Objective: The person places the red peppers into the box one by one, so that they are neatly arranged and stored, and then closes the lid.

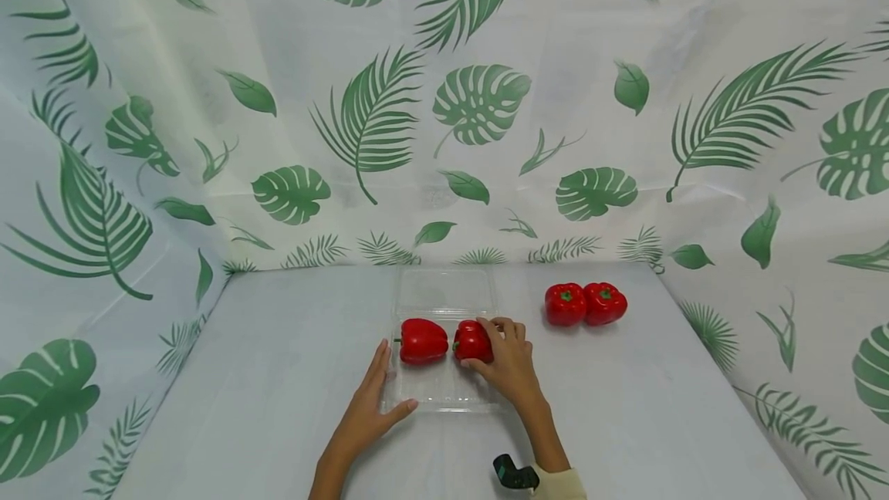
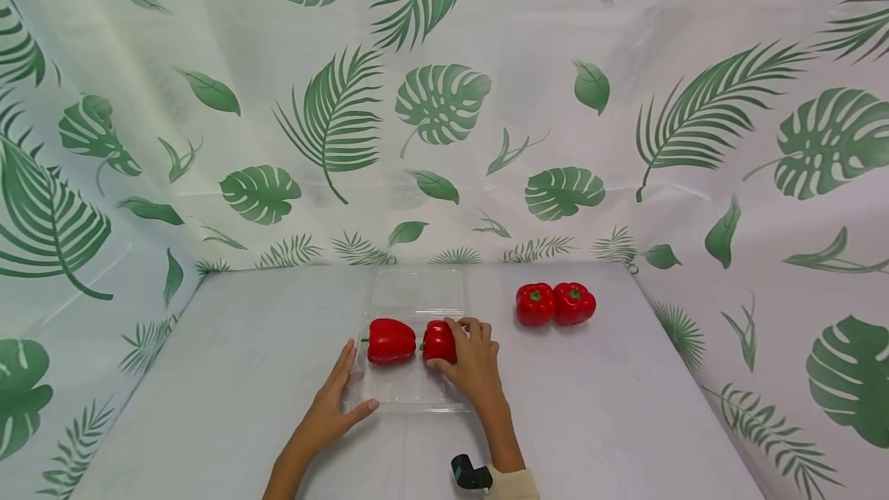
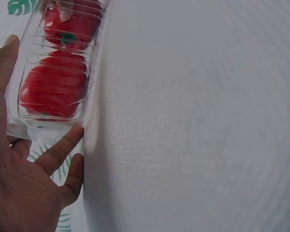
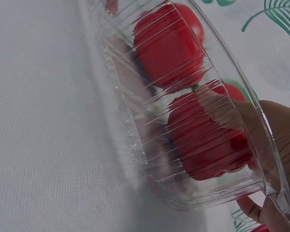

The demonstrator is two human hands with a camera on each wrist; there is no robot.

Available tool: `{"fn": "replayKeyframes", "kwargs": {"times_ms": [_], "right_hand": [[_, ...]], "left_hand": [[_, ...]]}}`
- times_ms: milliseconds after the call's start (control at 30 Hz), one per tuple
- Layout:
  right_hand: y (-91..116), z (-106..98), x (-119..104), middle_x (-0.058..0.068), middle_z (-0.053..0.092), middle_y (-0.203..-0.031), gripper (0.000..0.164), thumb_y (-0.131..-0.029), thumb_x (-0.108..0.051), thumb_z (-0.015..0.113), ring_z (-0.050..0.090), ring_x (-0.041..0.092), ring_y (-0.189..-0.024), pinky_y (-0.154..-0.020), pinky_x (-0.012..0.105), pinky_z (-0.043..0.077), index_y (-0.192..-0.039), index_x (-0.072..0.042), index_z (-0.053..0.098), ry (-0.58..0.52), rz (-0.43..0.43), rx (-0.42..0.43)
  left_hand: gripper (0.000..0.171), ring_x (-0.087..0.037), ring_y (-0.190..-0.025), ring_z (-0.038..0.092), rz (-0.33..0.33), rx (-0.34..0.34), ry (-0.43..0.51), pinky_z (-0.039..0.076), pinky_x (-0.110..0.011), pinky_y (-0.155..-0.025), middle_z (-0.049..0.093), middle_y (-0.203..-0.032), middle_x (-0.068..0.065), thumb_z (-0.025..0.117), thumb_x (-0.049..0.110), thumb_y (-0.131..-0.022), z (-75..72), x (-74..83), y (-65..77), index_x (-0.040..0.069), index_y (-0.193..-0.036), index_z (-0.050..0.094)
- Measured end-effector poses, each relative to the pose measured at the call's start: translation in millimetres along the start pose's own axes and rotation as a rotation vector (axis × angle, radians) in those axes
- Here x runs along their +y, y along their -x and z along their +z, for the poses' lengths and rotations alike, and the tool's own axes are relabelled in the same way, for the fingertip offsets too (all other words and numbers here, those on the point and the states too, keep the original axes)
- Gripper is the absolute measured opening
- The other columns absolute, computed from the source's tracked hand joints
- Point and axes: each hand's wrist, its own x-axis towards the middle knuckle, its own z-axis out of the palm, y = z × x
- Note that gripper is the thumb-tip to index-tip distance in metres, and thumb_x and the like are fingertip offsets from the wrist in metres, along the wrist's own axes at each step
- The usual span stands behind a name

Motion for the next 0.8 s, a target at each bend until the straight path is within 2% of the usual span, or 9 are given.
{"fn": "replayKeyframes", "kwargs": {"times_ms": [367, 800], "right_hand": [[-0.5, -0.5, 0.6, 0.013, 0.049, -0.134, 0.08, -0.072, -0.037, 0.086, 0.038, 0.031, -0.126, -0.094, 0.053, 0.046, -0.141, -0.018, 0.05, -0.005, 0.028, -0.03], [1.4, -1.8, 2.3, 0.013, 0.048, -0.134, 0.081, -0.071, -0.031, 0.087, 0.039, 0.031, -0.125, -0.095, 0.054, 0.052, -0.141, -0.016, 0.05, -0.057, 0.015, -0.023]], "left_hand": [[0.099, -0.03, -0.144, 0.037, -0.009, -0.005, 0.001, 0.035, -0.059, -0.111, 0.012, -0.166, 0.003, 0.073, 0.051, -0.081, 0.2, 1.6, 0.2, 0.023, -0.158, 0.015], [0.101, -0.031, -0.143, 0.038, -0.029, -0.001, 0.001, 0.037, -0.06, -0.109, 0.013, -0.166, 0.001, 0.073, 0.051, -0.08, 2.4, 1.2, -1.4, 0.023, -0.158, 0.016]]}}
